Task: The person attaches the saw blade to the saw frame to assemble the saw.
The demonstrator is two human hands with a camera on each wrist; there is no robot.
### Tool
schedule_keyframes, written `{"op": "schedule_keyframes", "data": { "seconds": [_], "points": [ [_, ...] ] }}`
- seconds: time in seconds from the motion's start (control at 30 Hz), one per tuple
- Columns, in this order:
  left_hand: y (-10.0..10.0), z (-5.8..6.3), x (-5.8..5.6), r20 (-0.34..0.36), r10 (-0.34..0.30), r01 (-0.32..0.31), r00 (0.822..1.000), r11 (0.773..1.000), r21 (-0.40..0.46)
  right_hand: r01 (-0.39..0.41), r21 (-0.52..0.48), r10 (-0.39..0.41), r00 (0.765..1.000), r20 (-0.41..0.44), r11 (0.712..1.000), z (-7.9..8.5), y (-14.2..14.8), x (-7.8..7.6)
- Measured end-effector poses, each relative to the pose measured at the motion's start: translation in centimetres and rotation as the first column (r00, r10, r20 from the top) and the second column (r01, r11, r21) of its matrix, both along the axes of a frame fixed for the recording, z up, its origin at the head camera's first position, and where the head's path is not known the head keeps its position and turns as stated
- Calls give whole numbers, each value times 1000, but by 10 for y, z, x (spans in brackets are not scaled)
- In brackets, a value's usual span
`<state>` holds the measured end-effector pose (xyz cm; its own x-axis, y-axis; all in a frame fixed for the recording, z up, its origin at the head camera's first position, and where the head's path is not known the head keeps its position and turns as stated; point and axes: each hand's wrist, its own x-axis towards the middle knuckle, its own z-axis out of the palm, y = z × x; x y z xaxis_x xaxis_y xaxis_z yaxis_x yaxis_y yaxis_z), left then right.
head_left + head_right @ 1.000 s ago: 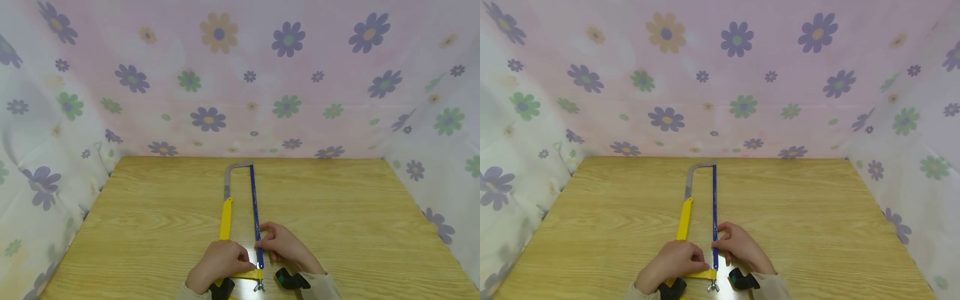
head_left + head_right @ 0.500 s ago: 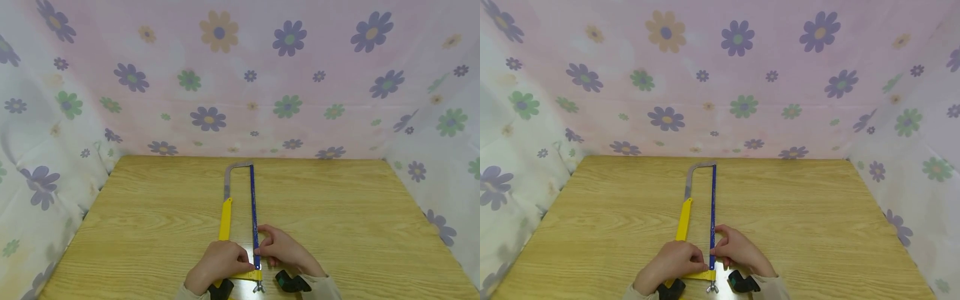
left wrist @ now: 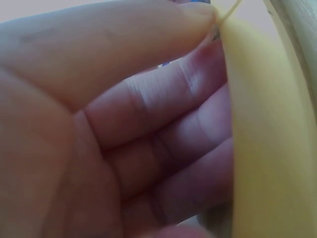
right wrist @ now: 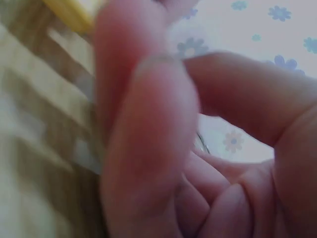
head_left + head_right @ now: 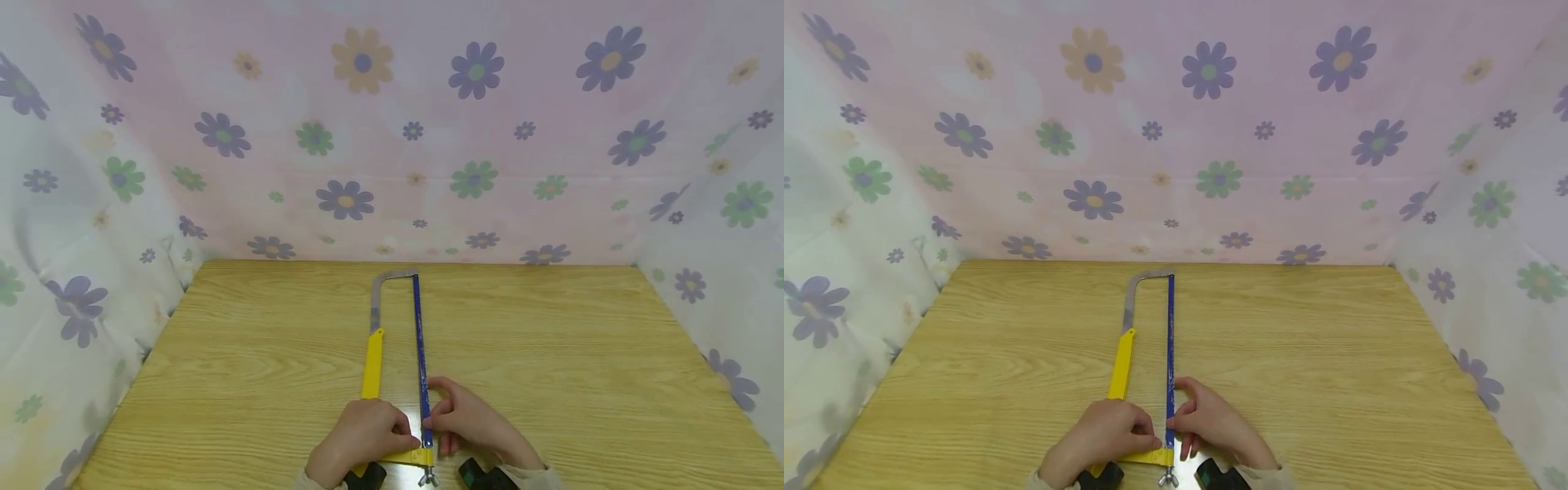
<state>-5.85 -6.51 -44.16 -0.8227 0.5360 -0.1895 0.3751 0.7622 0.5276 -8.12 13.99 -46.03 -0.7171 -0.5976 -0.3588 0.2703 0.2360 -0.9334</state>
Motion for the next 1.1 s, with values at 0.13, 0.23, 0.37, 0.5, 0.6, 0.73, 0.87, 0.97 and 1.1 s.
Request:
{"op": "schedule_keyframes", "data": {
  "seconds": [0.13,0.23,0.37,0.5,0.6,0.73,0.87,0.97,1.1],
  "points": [
    [-1,-1,0,2,2,-2,1000,1000,-6,14,-18,-13,1000,6,1000,-3,-4,3],
    [0,-1,-1,4,-4,4,1000,1000,1,16,-38,-15,1000,22,999,-3,-4,4],
    [1,-2,-1,10,-5,5,1000,1000,6,11,-77,-7,999,45,997,-4,-3,3],
    [1,-4,0,26,-3,3,1000,1000,1,12,-88,-6,998,59,996,-5,-2,4],
    [1,-4,0,37,-5,5,999,1000,0,16,-89,-10,997,72,996,-6,-1,4],
    [2,-4,-1,32,-5,5,999,1000,1,7,-101,1,997,78,995,-6,1,3],
    [2,-4,-2,21,-6,6,1000,1000,6,-11,-103,19,997,79,995,-5,1,2],
    [1,-4,-2,16,-3,3,1000,1000,6,-17,-96,24,997,79,995,-3,1,2],
    [2,-3,-2,13,2,-2,1000,1000,1,-31,-106,39,997,71,994,-3,2,2]
  ]
}}
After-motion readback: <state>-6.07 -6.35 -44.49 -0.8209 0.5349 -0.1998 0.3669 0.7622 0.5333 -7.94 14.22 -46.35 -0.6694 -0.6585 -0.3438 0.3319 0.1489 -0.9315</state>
